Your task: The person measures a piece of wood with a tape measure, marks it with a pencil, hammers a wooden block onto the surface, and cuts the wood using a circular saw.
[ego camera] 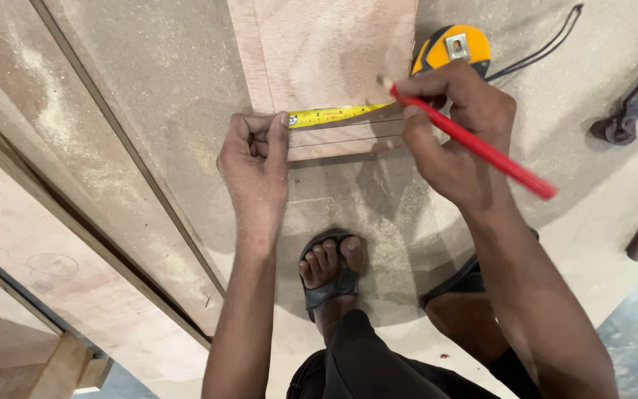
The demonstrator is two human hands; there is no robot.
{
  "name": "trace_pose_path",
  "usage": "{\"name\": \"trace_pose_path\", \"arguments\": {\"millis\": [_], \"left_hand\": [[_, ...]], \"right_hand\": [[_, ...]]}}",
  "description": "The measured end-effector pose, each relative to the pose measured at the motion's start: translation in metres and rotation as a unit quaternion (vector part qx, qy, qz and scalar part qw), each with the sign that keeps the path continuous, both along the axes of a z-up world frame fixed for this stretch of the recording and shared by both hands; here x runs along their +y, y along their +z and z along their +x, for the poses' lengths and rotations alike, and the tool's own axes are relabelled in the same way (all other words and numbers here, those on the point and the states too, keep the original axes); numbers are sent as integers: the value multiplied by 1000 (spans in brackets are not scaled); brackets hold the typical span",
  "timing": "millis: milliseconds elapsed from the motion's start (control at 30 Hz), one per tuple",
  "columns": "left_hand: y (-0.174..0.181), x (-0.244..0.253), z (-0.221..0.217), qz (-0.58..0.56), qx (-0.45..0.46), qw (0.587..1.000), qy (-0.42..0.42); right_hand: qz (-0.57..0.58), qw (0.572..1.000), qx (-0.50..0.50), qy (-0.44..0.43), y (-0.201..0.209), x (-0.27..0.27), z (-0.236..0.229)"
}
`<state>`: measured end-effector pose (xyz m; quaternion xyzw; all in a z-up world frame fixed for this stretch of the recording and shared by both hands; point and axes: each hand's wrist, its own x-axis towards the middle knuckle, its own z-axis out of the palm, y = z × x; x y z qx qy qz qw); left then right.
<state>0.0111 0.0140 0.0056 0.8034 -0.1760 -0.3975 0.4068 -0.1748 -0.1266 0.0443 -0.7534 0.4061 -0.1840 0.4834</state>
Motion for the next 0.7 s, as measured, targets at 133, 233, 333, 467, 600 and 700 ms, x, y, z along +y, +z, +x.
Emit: {"name": "trace_pose_path", "arguments": {"millis": [133, 233, 333, 467, 600, 700], "left_hand": [[1, -2, 1, 9, 13, 1000, -3], [3, 0, -2, 10, 12, 1000, 9], [3, -1, -1, 23, 5, 1000, 1], [0, 1, -2, 5, 5, 1000, -6], [0, 3, -2, 20, -12, 1000, -15], [-2, 4, -3, 7, -9, 1000, -10]], "right_hand": [[8, 998, 65, -11, -5, 7, -14], [-16, 997, 80, 11, -3, 10, -15], [-35, 992, 119, 28, 2, 10, -10], [-42, 992, 114, 28, 5, 9, -6], [-63, 988, 133, 43, 2, 3, -3], [-55, 989, 132, 48, 1, 0, -3]]}}
